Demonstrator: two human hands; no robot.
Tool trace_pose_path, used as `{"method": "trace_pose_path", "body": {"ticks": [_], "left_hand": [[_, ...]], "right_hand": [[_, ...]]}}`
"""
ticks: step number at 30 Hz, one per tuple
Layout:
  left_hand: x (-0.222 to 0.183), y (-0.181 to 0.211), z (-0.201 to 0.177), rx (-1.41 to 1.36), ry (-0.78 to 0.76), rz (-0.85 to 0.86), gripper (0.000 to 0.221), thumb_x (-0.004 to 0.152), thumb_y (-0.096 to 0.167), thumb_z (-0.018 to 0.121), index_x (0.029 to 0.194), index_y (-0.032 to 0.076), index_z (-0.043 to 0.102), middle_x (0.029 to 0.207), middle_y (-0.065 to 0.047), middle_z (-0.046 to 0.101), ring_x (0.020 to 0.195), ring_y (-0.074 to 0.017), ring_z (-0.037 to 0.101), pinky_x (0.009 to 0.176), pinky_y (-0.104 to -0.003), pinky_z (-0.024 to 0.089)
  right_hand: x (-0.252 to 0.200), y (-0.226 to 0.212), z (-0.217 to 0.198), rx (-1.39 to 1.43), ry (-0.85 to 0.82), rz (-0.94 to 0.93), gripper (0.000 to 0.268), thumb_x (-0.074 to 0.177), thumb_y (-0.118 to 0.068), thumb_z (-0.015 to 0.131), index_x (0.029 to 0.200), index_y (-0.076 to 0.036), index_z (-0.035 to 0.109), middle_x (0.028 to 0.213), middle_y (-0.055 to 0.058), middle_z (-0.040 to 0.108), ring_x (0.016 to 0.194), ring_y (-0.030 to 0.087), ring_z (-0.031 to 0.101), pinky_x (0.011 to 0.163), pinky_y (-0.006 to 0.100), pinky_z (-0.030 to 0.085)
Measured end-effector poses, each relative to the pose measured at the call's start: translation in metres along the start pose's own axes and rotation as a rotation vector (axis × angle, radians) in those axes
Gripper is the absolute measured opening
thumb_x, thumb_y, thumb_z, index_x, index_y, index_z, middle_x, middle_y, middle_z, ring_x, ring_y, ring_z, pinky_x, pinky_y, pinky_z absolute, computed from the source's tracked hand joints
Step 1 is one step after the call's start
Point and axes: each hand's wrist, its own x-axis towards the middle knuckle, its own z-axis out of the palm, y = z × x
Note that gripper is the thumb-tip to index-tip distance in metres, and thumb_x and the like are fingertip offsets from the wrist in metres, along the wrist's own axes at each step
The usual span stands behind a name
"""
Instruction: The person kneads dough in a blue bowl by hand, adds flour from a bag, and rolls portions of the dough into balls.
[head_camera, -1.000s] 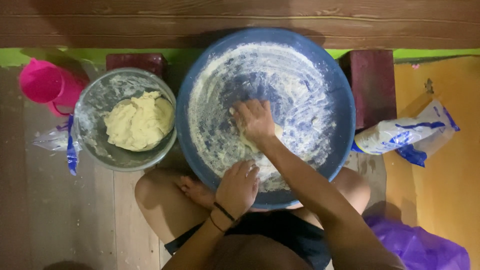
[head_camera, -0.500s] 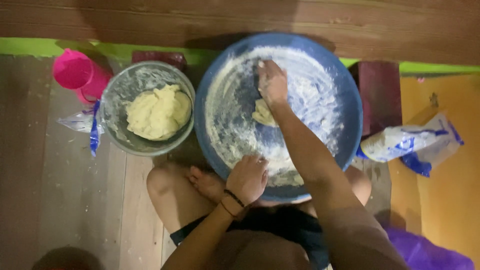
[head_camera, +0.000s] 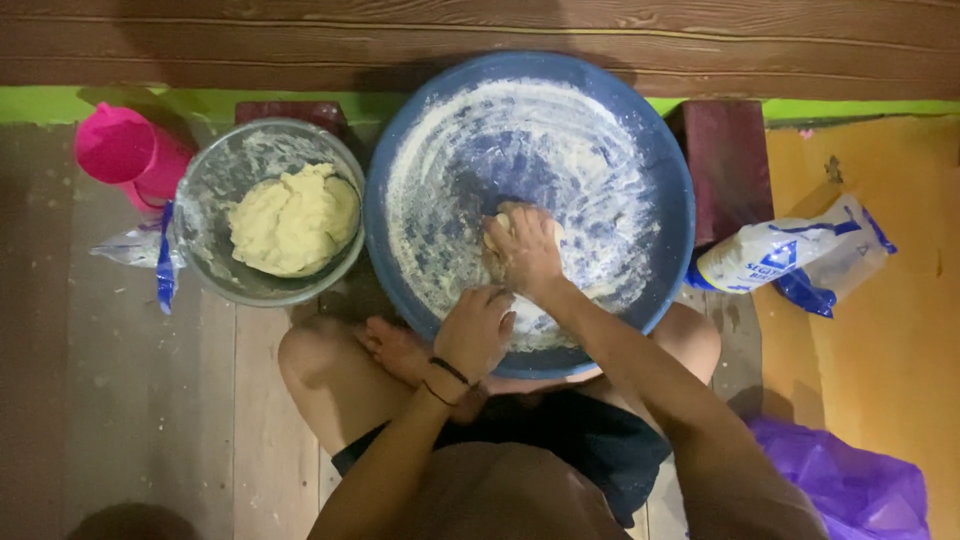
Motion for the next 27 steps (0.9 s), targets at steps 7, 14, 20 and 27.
{"method": "trace_pose_path", "body": {"ticks": [7,14,20,27], "left_hand": [[0.038,0.002,-0.049,-0.521,-0.165,-0.037,0.060,0.103,0.046,0.054,0.148,0.007,0.045,0.142,-0.017,0.057,0.132,-0.0318,0.057,0.105,-0.043,0.051],[0.075,0.090,-0.083,-1.065,-0.011,0.074,0.087,0.100,0.054,0.052,0.157,-0.005,0.026,0.152,-0.032,0.036,0.130,-0.0378,0.053,0.072,-0.035,0.064],[0.080,0.049,-0.044,-0.435,0.190,0.231,0.050,0.090,0.053,0.074,0.121,0.014,0.065,0.104,-0.016,0.074,0.103,-0.0367,0.072,0.088,-0.046,0.058],[0.066,0.042,-0.048,-0.741,-0.107,0.060,0.050,0.101,0.049,0.060,0.138,0.016,0.054,0.120,-0.025,0.067,0.096,-0.0383,0.074,0.072,-0.042,0.066]], "right_hand": [[0.054,0.037,-0.022,0.725,0.245,0.376,0.022,0.097,-0.024,0.061,0.107,-0.007,0.071,0.083,0.016,0.066,0.081,0.030,0.064,0.080,0.039,0.049],[0.054,-0.009,-0.144,1.514,0.478,0.874,0.032,0.091,-0.021,0.052,0.110,-0.004,0.070,0.085,0.016,0.075,0.074,0.020,0.071,0.070,0.032,0.058],[0.008,0.011,-0.186,1.045,-0.209,0.776,0.048,0.099,-0.051,0.047,0.130,-0.018,0.063,0.097,0.022,0.068,0.089,0.035,0.070,0.074,0.045,0.063],[-0.034,0.019,-0.139,1.202,0.016,0.851,0.030,0.099,-0.034,0.062,0.112,-0.007,0.068,0.067,0.022,0.064,0.053,0.023,0.067,0.039,0.029,0.060]]}}
